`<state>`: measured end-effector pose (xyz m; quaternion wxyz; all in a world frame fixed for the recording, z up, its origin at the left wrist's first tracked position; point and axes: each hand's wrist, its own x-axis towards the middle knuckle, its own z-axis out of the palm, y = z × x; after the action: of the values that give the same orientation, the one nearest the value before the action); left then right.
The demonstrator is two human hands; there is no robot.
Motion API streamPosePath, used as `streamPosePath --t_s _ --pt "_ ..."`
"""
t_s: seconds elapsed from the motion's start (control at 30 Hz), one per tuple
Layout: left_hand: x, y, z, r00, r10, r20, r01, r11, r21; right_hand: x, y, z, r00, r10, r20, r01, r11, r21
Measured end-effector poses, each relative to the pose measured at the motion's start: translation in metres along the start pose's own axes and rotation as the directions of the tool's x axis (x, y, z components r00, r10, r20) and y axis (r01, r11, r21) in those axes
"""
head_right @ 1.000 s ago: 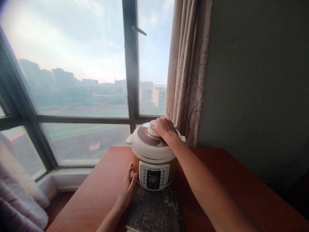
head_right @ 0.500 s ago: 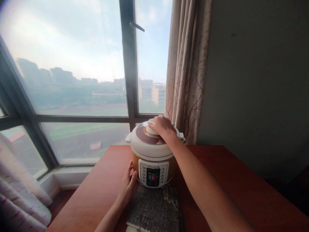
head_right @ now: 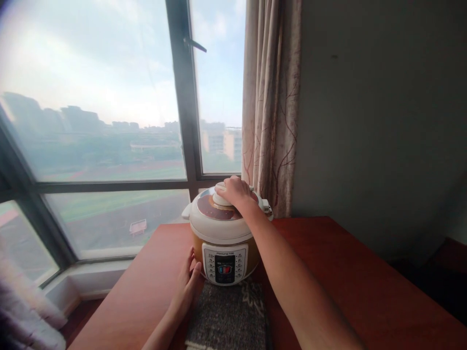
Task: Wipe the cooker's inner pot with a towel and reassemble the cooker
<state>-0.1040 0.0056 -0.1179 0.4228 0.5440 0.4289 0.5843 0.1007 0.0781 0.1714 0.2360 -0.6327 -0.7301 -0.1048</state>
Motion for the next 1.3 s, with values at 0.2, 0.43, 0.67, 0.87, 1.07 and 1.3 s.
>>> streamPosePath --t_s 0.2,0.43,0.67,0.87,1.07,1.3 --pt "0.000 -0.006 -0.001 0.999 0.025 -0.038 -0.024 0.999 0.025 -0.001 0.005 0.004 1.000 -0.019 -0.001 0.019 1.000 0.023" --pt "-0.003 -0.003 0.001 0.999 0.018 -0.037 -0.016 0.999 0.040 0.003 0.009 0.000 0.998 -0.051 0.026 0.050 0.998 0.041" --pt "-0.003 0.000 0.000 0.999 0.004 -0.034 -0.002 0.998 0.067 0.004 0.010 -0.003 0.997 -0.051 0.053 0.049 0.998 0.042" --pt "-0.003 0.006 -0.001 0.999 0.021 -0.035 -0.018 0.998 0.068 0.005 0.004 -0.006 0.991 -0.030 0.130 0.031 1.000 -0.003" --pt "-0.002 -0.002 -0.002 0.998 0.028 -0.063 -0.023 0.997 0.077 0.000 0.000 -0.003 0.994 -0.008 0.109 0.009 1.000 -0.009" --pt "-0.002 -0.005 0.000 0.999 0.017 -0.035 -0.016 0.999 0.029 -0.006 -0.006 0.005 0.993 0.078 0.089 -0.077 0.997 -0.016"
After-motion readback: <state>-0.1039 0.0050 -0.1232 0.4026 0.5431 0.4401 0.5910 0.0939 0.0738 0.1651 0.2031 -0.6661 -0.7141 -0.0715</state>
